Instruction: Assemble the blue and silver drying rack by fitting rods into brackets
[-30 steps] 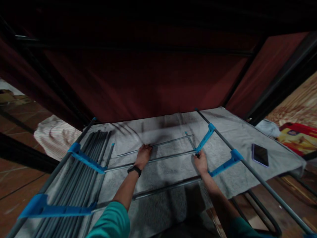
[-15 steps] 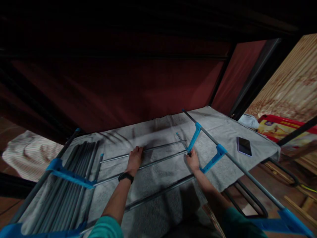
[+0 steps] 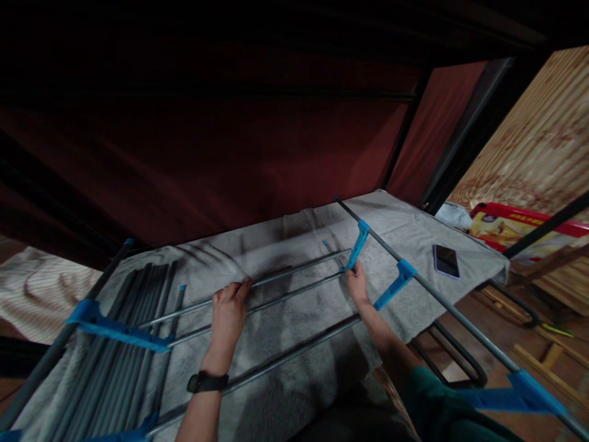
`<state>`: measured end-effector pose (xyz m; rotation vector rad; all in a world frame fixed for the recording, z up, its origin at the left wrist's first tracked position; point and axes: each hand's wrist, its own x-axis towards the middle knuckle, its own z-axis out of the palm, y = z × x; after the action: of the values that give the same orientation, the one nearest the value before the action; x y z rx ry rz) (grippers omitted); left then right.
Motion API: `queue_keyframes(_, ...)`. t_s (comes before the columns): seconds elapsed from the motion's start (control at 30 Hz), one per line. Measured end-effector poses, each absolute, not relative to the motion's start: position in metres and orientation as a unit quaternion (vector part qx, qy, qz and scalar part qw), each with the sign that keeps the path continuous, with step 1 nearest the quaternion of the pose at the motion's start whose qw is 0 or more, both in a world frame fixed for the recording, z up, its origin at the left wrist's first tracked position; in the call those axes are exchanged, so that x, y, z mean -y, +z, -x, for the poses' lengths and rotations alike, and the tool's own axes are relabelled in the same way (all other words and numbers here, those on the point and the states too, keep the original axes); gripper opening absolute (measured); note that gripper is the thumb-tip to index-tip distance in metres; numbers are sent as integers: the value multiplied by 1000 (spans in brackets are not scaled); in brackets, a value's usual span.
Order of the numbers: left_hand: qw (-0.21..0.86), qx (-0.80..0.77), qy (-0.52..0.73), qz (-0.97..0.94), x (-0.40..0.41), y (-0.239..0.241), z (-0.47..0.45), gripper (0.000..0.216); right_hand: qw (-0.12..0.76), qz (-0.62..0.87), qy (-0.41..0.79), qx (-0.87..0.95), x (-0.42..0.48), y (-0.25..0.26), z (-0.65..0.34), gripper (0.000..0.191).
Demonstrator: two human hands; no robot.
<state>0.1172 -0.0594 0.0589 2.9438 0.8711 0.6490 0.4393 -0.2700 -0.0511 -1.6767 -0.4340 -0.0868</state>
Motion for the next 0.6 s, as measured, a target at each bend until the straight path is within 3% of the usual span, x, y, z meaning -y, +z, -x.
queue_keyframes(0.4, -110, -239, 177, -948, 68, 139, -134, 55, 654, 738, 37, 161, 271, -35, -442, 42)
queue_keyframes(0.6, -117, -271, 188, -937, 94, 148, -103, 52, 658, 736, 46, 155, 272, -39, -442, 38)
